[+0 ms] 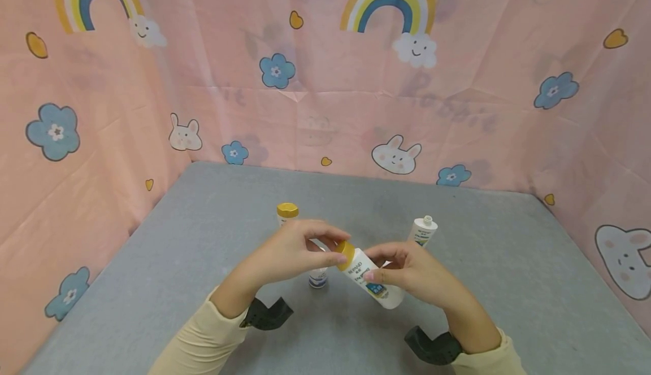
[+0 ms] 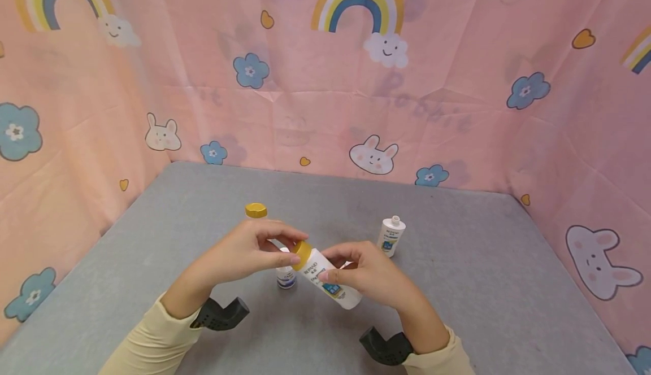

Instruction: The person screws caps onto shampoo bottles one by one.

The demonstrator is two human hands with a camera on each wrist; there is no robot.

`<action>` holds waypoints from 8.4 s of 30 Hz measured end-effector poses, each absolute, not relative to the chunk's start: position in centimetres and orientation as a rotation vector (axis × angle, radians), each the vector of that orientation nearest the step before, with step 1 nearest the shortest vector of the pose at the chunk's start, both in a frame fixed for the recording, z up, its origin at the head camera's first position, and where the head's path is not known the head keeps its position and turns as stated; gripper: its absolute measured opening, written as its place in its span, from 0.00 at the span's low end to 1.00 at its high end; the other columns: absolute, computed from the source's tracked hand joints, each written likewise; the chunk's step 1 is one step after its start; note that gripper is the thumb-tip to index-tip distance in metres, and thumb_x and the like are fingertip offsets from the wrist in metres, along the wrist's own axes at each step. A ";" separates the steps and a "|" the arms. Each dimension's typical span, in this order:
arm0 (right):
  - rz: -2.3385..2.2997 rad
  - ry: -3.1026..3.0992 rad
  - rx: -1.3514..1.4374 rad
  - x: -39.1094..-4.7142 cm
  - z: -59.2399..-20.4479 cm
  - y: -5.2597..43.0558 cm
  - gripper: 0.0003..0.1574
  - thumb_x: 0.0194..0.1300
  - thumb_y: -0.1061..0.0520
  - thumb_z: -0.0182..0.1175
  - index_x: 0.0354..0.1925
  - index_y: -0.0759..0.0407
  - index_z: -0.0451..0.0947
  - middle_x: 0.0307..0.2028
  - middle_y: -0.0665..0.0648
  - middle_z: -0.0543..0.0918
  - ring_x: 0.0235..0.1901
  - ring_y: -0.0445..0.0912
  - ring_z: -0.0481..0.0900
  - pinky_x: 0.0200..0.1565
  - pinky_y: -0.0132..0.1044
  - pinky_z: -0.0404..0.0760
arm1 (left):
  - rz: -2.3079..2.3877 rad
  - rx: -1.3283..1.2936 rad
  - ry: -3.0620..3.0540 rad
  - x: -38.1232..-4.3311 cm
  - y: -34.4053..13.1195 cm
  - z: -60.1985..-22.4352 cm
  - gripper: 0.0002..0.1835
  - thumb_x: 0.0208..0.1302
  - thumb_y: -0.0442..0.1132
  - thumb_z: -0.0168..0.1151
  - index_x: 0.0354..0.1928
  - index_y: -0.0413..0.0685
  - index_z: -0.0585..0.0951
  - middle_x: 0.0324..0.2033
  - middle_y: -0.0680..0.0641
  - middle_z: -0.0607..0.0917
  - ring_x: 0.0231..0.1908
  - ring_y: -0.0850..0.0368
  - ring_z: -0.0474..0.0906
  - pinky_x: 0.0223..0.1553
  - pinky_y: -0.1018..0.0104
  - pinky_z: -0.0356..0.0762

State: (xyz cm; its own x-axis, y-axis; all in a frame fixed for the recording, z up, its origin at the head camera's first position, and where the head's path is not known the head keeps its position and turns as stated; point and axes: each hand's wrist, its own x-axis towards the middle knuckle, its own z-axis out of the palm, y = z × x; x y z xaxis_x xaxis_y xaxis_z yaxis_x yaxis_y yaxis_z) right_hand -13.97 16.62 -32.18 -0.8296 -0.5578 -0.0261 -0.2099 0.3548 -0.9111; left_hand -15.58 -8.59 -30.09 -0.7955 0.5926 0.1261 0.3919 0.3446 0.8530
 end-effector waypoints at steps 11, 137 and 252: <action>-1.452 2.294 -0.682 -13.9 -32.1 16.6 0.20 0.66 0.57 0.65 0.52 0.68 0.81 0.41 0.66 0.86 0.37 0.46 0.83 0.38 0.41 0.85 | 1.470 0.972 2.336 -15.5 -8.7 -29.9 0.19 0.60 0.34 0.71 0.55 0.44 0.84 0.47 0.48 0.87 0.48 0.60 0.81 0.46 0.70 0.84; -1.542 2.522 -0.523 -13.3 -31.8 15.7 0.20 0.58 0.57 0.72 0.48 0.64 0.85 0.44 0.62 0.88 0.36 0.46 0.85 0.37 0.35 0.85 | 1.531 0.752 2.452 -15.4 -7.8 -30.5 0.22 0.62 0.43 0.71 0.57 0.46 0.82 0.47 0.51 0.86 0.48 0.60 0.80 0.50 0.72 0.81; -1.542 2.479 -0.641 -13.1 -32.0 15.6 0.20 0.63 0.56 0.68 0.51 0.67 0.83 0.41 0.63 0.88 0.34 0.44 0.85 0.35 0.36 0.86 | 1.511 0.914 2.530 -15.5 -7.4 -31.0 0.13 0.65 0.35 0.66 0.51 0.44 0.85 0.45 0.50 0.87 0.46 0.58 0.82 0.49 0.67 0.81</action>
State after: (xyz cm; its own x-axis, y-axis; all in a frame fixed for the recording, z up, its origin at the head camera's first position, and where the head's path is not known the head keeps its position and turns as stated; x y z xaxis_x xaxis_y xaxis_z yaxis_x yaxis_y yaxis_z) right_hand -13.14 15.62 -31.96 -0.8970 -0.4318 0.0942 -0.2754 0.3793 -0.8834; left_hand -15.52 -7.40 -30.98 -0.8231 0.5130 0.2436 0.4577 0.3451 0.8194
